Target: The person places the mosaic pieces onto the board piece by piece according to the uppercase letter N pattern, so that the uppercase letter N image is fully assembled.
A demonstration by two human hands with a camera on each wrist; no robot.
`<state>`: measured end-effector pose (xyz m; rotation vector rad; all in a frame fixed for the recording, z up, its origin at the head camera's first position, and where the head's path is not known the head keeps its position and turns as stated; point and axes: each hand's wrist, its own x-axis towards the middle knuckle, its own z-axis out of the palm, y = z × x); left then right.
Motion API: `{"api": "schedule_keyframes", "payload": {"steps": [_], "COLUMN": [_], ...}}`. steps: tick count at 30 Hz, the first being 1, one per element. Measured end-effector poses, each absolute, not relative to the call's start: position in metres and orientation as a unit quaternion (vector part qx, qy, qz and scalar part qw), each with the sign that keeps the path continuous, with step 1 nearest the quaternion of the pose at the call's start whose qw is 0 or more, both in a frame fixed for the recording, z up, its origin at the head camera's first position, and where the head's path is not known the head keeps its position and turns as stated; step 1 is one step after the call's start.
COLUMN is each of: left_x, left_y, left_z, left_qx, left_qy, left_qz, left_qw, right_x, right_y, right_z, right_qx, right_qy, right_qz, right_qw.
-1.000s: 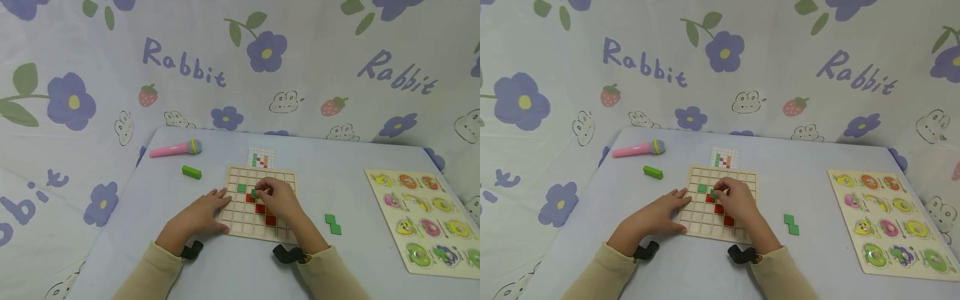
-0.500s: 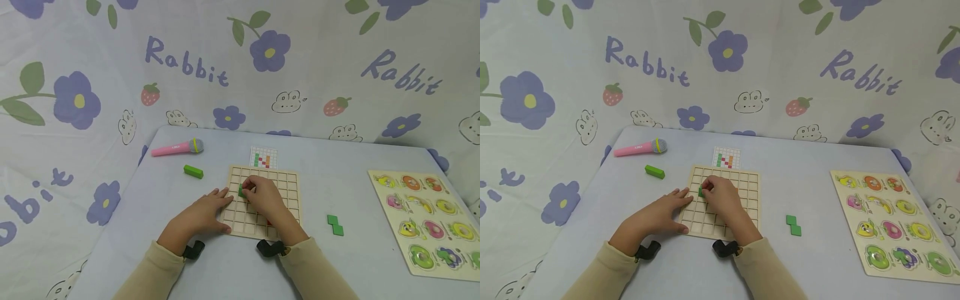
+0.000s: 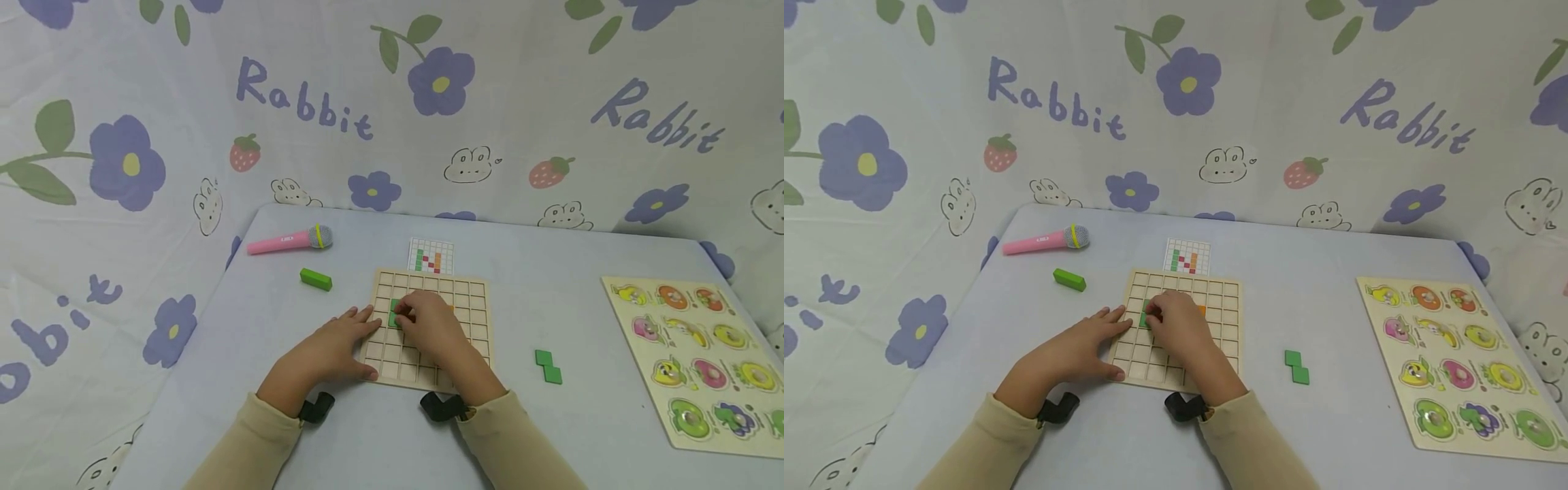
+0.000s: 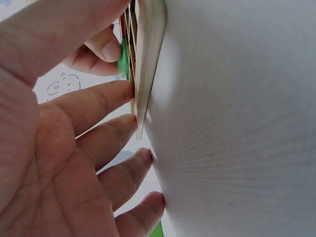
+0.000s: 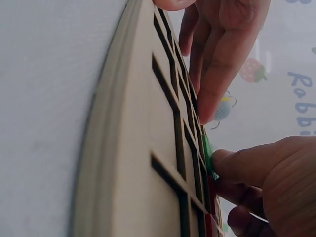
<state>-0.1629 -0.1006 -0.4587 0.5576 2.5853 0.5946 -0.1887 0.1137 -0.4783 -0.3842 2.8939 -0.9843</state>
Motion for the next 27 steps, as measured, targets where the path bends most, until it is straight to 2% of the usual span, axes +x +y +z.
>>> {"api": "schedule_keyframes", "payload": {"steps": [10,15,21,27], "left_x": [-0.163,-0.162,-0.162,-0.162], "left_y": [-0.101,-0.1,-0.098,-0.1], "left_z": [-0.458,-0.458,-0.46,-0.459], "left_qx": [0.199,0.196,0.189,0.191], "left_qy": [0.932,0.932,0.933,0.932], "left_qz": [0.212,0.212,0.21,0.214], "left_qw": [0.215,0.219,0.222,0.22], "right_x": [-0.19,-0.19,-0.185,-0.171], "right_y": [0.114,0.126,0.164,0.22], "right_z": [-0.481,-0.467,-0.442,-0.435], "right_qx": [-0.13,-0.119,-0.094,-0.052], "right_qy": [0.942,0.936,0.933,0.949], "right_qz": [-0.31,-0.33,-0.346,-0.31], "right_qw": [0.023,0.034,0.024,0.006]}}
